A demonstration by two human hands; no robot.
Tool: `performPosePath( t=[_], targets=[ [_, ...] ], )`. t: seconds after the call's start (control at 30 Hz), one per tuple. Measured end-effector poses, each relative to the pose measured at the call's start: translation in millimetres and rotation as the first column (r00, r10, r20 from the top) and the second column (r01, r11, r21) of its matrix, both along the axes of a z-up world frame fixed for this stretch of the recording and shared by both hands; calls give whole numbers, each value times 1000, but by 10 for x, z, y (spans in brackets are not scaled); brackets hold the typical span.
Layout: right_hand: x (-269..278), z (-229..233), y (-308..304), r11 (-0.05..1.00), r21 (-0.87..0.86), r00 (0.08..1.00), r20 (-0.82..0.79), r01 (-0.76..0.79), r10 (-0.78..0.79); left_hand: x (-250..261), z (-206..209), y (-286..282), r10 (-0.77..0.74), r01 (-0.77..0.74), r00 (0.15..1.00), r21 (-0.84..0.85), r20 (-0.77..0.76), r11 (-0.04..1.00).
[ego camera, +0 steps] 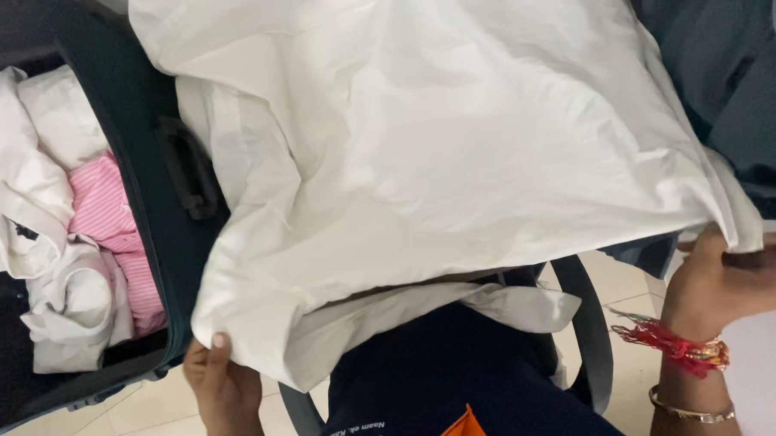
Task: The person buttons a white shirt by hand and then folds the shirt on a wooden surface.
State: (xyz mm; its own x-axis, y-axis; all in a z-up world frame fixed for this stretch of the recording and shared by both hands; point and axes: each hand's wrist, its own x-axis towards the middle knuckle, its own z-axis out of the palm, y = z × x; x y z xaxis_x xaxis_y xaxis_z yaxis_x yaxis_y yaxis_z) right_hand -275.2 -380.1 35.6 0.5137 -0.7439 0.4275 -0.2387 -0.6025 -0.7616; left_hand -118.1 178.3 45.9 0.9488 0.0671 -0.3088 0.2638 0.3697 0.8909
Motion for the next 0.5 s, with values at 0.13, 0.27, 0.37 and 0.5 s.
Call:
performPosePath(
  t=[0.13,0.27,0.37,0.5],
  targets=[
    [309,62,-147,657,-753,988,-115,-21,-101,527,415,-566,-15,-46,951,189,309,981],
    [982,182,-179,875,-477,992,37,-86,118,1254,449,-1078,-6,-2,935,21,355,1000],
    [1648,342,-276,883,-454,980,86,-121,178,1962,292,-1266,-44,78,919,-73,392,994],
    [2183,530,-135,841,-519,987,-113,-155,112,2598,-150,-1287,-153,187,976,-234,155,954]
  ],
)
